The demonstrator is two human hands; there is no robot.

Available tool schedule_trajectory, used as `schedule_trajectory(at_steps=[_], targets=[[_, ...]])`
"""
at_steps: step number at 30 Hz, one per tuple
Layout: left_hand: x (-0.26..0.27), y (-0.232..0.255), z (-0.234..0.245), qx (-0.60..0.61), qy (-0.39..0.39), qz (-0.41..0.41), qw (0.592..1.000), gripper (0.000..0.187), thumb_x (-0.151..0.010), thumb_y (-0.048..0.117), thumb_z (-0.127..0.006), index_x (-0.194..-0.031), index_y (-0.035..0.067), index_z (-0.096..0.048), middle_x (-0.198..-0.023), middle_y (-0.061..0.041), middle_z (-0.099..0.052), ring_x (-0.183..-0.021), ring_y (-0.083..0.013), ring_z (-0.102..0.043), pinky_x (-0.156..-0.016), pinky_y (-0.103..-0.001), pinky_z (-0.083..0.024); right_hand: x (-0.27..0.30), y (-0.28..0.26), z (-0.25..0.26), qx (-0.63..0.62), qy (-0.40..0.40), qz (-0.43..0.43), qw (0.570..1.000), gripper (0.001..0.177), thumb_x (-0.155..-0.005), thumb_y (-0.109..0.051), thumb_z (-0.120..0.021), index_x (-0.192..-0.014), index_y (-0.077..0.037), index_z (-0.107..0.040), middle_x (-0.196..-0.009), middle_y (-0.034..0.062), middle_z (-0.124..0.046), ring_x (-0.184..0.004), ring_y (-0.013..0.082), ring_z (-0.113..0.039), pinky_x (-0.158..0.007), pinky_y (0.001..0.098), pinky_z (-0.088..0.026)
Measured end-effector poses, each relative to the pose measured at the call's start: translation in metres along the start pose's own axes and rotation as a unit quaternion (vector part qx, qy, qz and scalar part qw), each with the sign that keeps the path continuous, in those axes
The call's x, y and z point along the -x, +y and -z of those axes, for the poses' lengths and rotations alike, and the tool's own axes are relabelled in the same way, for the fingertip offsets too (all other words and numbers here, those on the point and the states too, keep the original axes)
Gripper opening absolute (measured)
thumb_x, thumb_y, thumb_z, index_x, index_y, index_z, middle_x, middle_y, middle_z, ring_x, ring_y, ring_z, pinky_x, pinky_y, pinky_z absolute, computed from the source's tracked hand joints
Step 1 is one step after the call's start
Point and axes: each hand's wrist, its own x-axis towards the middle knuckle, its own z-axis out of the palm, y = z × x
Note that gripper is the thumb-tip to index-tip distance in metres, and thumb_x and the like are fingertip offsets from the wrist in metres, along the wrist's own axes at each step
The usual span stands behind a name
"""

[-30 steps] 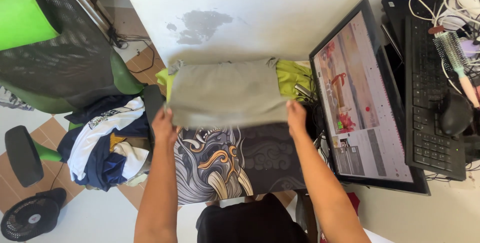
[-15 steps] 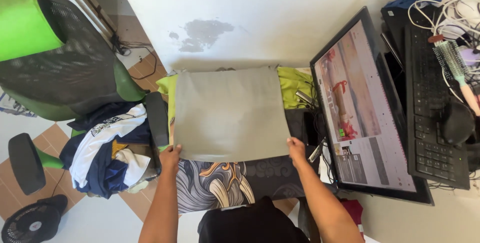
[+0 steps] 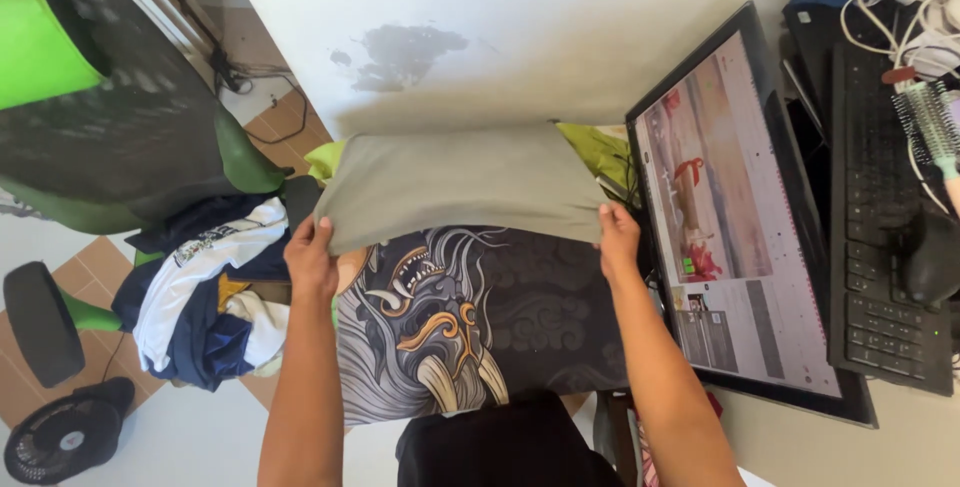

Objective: Folding a polo shirt and a t-shirt on a desk.

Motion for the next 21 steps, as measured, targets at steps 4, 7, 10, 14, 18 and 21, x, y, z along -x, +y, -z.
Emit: schedule_trajectory(at_steps=[4, 7, 10, 14, 18, 21], targets=[[0.024, -0.058, 0.065, -0.106, 0.016, 0.002, 0.994, 0.035, -0.092, 0.013, -0.076, -0.122, -0.004, -0.067, -0.112, -0.009, -0.073, -0.096, -0.0167, -0.068, -0.086, -0.029, -0.056, 0.003, 0.095, 0.061, 0.113, -0.044, 0.084, 0.989, 0.022, -0.104, -0.023, -0.065, -0.114, -0.005, -0.072, -0.095, -0.0076, -0.070, -0.086, 0.0025, -0.061, -0.076, 0.0198, -0.049], [0.052, -0.105, 0.106, -0.309, 0.083, 0.095, 0.942, 0.038, -0.089, 0.024, -0.081, -0.112, -0.006, -0.074, -0.093, -0.011, -0.071, -0.076, -0.0192, -0.060, -0.066, -0.036, -0.047, 0.027, 0.158, 0.094, 0.259, -0.010, 0.005, 0.966, 0.023, -0.103, -0.022, -0.071, -0.100, 0.001, -0.071, -0.079, -0.0004, -0.057, -0.072, 0.0102, -0.047, -0.062, 0.0304, -0.039], [0.079, -0.118, 0.112, -0.489, 0.096, 0.060, 0.865, 0.039, -0.083, 0.029, -0.083, -0.102, -0.004, -0.076, -0.081, -0.013, -0.073, -0.071, -0.0201, -0.065, -0.067, -0.036, -0.052, 0.052, 0.171, 0.099, 0.300, 0.009, -0.027, 0.953, 0.022, -0.097, -0.023, -0.071, -0.098, -0.001, -0.072, -0.076, 0.0023, -0.066, -0.070, 0.0118, -0.056, -0.064, 0.0313, -0.046], [0.103, -0.122, 0.119, -0.532, 0.077, 0.013, 0.843, 0.036, -0.084, 0.029, -0.081, -0.103, -0.001, -0.075, -0.080, -0.016, -0.071, -0.070, -0.0256, -0.064, -0.067, -0.039, -0.050, 0.077, 0.175, 0.104, 0.343, 0.029, 0.011, 0.939, 0.025, -0.095, -0.026, -0.071, -0.097, -0.001, -0.070, -0.074, 0.0049, -0.069, -0.067, 0.0123, -0.061, -0.064, 0.0310, -0.049], [0.128, -0.119, 0.125, -0.529, 0.082, -0.056, 0.843, 0.036, -0.083, 0.029, -0.082, -0.101, -0.001, -0.074, -0.084, -0.016, -0.071, -0.075, -0.0274, -0.066, -0.070, -0.039, -0.051, 0.105, 0.152, 0.102, 0.370, 0.031, 0.008, 0.928, 0.024, -0.095, -0.026, -0.071, -0.098, -0.002, -0.069, -0.070, 0.0087, -0.067, -0.062, 0.0142, -0.059, -0.060, 0.0326, -0.048], [0.144, -0.120, 0.136, -0.566, 0.084, 0.003, 0.820, 0.033, -0.083, 0.025, -0.082, -0.104, 0.001, -0.073, -0.083, -0.017, -0.071, -0.073, -0.0297, -0.065, -0.071, -0.040, -0.052, 0.125, 0.159, 0.114, 0.432, 0.025, 0.011, 0.902, 0.026, -0.094, -0.028, -0.072, -0.101, -0.003, -0.070, -0.068, 0.0155, -0.066, -0.060, 0.0266, -0.061, -0.060, 0.0376, -0.050]])
